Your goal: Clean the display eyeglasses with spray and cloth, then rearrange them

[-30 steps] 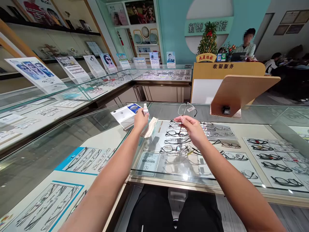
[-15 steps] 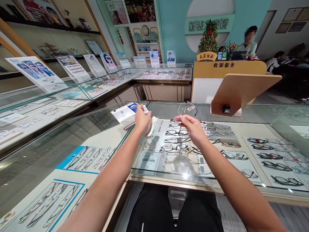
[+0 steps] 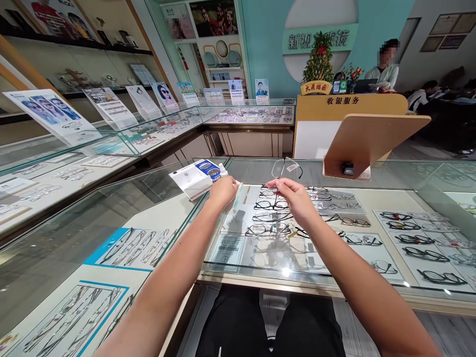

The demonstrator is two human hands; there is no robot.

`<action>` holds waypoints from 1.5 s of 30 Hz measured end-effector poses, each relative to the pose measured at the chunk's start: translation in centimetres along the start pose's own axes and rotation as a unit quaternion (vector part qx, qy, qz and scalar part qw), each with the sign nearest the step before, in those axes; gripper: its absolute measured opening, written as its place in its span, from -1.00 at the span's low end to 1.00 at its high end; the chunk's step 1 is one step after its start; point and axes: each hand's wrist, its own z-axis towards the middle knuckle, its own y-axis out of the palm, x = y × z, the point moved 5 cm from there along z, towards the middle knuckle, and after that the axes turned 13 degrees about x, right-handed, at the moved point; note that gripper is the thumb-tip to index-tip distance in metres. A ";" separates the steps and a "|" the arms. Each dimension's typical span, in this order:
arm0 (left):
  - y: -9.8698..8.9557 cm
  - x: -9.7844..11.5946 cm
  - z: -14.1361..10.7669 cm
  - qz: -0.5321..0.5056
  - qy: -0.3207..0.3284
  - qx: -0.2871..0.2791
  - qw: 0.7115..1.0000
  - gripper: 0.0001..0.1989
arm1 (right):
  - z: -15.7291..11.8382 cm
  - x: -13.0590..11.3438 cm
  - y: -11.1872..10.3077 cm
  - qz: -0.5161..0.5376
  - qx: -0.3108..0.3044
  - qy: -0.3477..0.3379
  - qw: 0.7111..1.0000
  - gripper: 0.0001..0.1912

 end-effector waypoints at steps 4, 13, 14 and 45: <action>1.8 -1.5 0.5 0.035 -0.035 -0.067 0.997 -0.86 | 0.0 0.2 0.0 -0.008 -0.004 -0.001 1.000 -0.74; 2.3 -2.8 1.3 0.017 -0.051 -0.053 0.997 -0.85 | -0.1 0.2 0.0 -0.021 -0.004 -0.005 1.000 -0.72; 2.4 -2.8 1.3 0.013 -0.050 -0.050 0.997 -0.87 | -0.1 0.2 0.0 -0.022 -0.004 -0.004 1.000 -0.71; -5.7 8.4 -5.8 -0.607 0.140 -0.122 0.773 -0.68 | -0.1 -1.3 0.0 0.075 0.036 -0.015 0.996 -0.74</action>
